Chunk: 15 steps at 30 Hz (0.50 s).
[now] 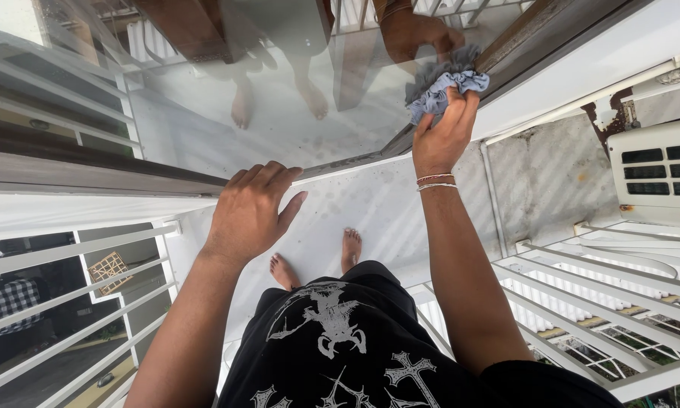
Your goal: The recorder is cleaning a glass sliding door or large window on a balcony using a grey cloth.
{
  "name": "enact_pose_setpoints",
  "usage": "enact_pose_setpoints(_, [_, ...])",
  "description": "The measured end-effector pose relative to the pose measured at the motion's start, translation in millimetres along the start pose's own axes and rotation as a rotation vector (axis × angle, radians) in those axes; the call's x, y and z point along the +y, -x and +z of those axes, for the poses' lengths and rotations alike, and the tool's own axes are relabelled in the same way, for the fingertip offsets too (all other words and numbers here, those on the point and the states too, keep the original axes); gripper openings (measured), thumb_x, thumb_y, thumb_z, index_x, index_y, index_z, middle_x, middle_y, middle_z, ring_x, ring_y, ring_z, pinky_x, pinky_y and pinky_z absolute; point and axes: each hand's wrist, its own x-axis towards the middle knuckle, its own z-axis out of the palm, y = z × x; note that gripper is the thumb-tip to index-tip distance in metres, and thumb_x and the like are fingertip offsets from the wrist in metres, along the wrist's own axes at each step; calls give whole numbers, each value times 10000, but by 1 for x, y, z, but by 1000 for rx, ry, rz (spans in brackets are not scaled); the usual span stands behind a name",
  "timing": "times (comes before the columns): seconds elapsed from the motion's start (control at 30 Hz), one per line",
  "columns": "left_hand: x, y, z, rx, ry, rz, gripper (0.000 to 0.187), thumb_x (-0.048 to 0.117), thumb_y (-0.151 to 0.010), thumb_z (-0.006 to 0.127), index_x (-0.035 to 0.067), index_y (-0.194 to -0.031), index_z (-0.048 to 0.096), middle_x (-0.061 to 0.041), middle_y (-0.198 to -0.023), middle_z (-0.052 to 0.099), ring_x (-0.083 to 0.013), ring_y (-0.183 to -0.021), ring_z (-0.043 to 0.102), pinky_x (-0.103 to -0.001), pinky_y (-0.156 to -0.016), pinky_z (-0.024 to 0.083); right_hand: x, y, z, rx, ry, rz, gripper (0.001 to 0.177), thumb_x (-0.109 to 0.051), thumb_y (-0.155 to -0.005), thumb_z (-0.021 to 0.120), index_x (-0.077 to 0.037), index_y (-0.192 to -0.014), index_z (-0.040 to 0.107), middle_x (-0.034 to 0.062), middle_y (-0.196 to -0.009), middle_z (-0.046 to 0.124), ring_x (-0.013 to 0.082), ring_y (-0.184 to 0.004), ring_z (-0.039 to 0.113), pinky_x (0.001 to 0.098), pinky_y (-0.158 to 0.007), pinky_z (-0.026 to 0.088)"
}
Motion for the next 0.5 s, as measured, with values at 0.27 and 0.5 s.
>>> enact_pose_setpoints(0.27, [-8,4,-3,9,-21,-18,290,245,-923,737,58,-1145,724,-88,-973,711,-246,-880,713,-405,-831,569,6,23,29,-21,-49,63,561,146,-805,724,19,-1290,471,232,-1326,459,441,-1250,573,487,-1043,533])
enact_pose_setpoints(0.5, [-14,14,-10,2,-15,-56,293,243,-920,741,53,-1142,723,-93,-977,710,-258,-876,707,-410,-810,562,7,34,44,-84,-70,157,603,132,-751,726,28,-1261,421,244,-1321,430,470,-1238,543,503,-997,514])
